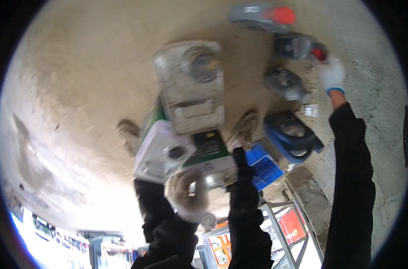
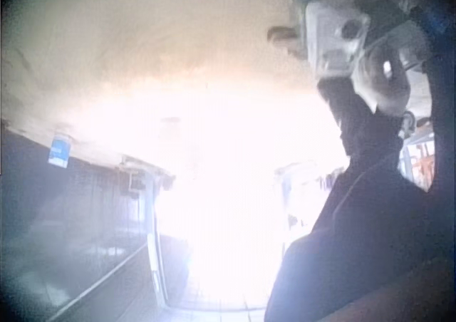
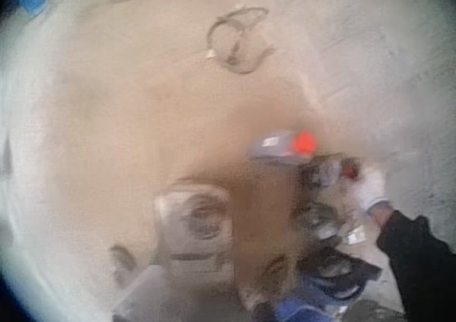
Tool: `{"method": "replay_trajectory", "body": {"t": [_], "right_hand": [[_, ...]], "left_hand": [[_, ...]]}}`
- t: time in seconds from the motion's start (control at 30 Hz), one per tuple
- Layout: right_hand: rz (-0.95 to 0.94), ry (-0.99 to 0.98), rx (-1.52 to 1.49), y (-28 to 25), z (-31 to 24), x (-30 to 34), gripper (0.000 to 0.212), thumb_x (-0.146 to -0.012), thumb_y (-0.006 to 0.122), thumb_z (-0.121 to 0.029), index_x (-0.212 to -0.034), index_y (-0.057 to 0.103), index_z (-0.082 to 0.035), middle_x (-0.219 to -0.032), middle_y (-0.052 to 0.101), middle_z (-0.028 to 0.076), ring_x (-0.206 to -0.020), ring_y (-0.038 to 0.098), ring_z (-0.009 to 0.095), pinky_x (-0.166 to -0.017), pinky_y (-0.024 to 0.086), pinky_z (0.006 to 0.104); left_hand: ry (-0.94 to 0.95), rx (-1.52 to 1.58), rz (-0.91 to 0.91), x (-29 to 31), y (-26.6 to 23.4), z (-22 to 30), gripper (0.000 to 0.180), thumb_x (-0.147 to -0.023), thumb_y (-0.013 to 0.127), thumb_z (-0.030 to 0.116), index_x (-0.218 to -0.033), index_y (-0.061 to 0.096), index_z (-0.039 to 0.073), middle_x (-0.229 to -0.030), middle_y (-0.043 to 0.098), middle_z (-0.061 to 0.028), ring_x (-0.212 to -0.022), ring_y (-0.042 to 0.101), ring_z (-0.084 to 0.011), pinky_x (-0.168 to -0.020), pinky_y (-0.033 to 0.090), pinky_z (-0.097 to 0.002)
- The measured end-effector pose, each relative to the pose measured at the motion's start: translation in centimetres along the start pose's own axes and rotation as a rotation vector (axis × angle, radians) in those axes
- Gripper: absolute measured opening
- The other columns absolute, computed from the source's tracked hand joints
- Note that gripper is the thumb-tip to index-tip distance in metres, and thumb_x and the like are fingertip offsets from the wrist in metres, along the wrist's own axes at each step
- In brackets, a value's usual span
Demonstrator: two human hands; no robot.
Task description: The person opens several motor oil containers and pours oil from one large metal can into another, then from smaller plastic bottles into other containers. The person handles multiple containers on the floor and transfers liquid between them.
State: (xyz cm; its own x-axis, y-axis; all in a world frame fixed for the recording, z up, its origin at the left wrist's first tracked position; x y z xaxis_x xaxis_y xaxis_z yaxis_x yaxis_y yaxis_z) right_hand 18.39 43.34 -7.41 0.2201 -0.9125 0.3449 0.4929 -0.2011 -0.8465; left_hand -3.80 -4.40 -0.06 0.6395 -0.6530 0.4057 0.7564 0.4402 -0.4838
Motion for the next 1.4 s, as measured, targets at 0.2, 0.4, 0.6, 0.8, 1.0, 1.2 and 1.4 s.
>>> {"method": "replay_trajectory", "body": {"t": [0.2,0.4,0.6,0.8,1.0,1.2,1.4], "right_hand": [[0.096,-0.18,-0.859,-6.4,-7.9,16.2,0.032,-0.095,0.071,-0.021,-0.12,0.07,-0.001,-0.111,0.074,0.016,-0.098,0.072,0.025,-0.087,0.057,0.0372],[-0.103,-0.613,-1.044,-6.3,-23.4,31.7,0.051,-0.073,0.089,-0.02,-0.119,0.069,-0.008,-0.1,0.069,0.01,-0.085,0.07,0.024,-0.072,0.058,0.0379],[-0.05,-0.77,-0.81,-6.0,-28.4,33.1,0.052,-0.07,0.087,-0.013,-0.118,0.067,-0.015,-0.109,0.061,0.007,-0.097,0.065,0.027,-0.074,0.056,0.0399],[-0.165,-1.142,-0.329,-5.6,-30.3,31.9,0.013,-0.087,0.063,-0.02,-0.098,0.063,-0.013,-0.098,0.056,0.006,-0.091,0.063,0.022,-0.071,0.054,0.0358],[-0.27,-1.114,-0.027,-5.9,-31.8,32.5,0.027,-0.074,0.074,-0.02,-0.098,0.069,-0.01,-0.102,0.058,0.008,-0.098,0.063,0.026,-0.074,0.056,0.0404],[-0.375,-0.935,-0.328,-6.1,-31.7,32.0,0.016,-0.077,0.071,-0.017,-0.09,0.071,-0.008,-0.103,0.06,0.011,-0.1,0.061,0.031,-0.08,0.053,0.0426],[-0.428,-0.89,-0.529,-6.4,-30.6,32.5,0.02,-0.07,0.075,-0.018,-0.086,0.071,-0.007,-0.104,0.06,0.01,-0.103,0.06,0.032,-0.085,0.052,0.0443]], "left_hand": [[-0.027,-0.131,0.268,1.3,-2.6,-2.3,0.023,-0.085,0.068,0.001,-0.108,0.068,0.007,-0.109,0.068,-0.0108,-0.098,0.066,-0.0269,-0.081,0.054,-0.0359],[-0.162,-0.201,0.431,1.2,-5.0,-4.2,0.037,-0.085,0.071,0.008,-0.121,0.068,0.011,-0.12,0.063,-0.0125,-0.109,0.062,-0.0316,-0.09,0.051,-0.0408],[-0.143,-0.399,0.219,-0.3,-4.7,-5.3,0.04,-0.085,0.072,0.011,-0.124,0.066,0.015,-0.127,0.062,-0.0112,-0.121,0.055,-0.0347,-0.104,0.039,-0.0501],[-0.126,-0.552,0.111,0.5,-2.7,-5.7,0.078,-0.074,0.083,0.033,-0.143,0.052,0.017,-0.143,0.044,-0.0192,-0.135,0.04,-0.0432,-0.114,0.032,-0.0588],[-0.036,-0.636,0.202,0.6,-2.2,-6.2,0.075,-0.074,0.082,0.036,-0.141,0.053,0.017,-0.142,0.045,-0.0192,-0.131,0.042,-0.0429,-0.11,0.036,-0.0596],[-0.058,-0.653,0.297,1.4,-1.3,-7.1,0.069,-0.073,0.083,0.034,-0.134,0.055,0.019,-0.139,0.048,-0.017,-0.127,0.046,-0.0424,-0.105,0.038,-0.0585],[-0.035,-0.622,0.309,2.1,-1.4,-7.9,0.062,-0.077,0.081,0.029,-0.132,0.057,0.019,-0.139,0.049,-0.019,-0.126,0.047,-0.0398,-0.102,0.04,-0.053]]}}
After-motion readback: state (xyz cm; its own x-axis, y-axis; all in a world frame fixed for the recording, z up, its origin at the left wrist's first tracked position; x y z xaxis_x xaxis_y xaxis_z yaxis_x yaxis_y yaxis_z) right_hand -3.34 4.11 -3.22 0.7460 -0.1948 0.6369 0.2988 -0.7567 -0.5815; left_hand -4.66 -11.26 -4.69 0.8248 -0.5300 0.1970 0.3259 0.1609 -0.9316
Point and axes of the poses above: each hand's wrist, its own x-axis away from the middle knuckle, its own y-axis out of the palm, z = x × y, the point moved 7 cm from there along -x, towards the middle knuckle
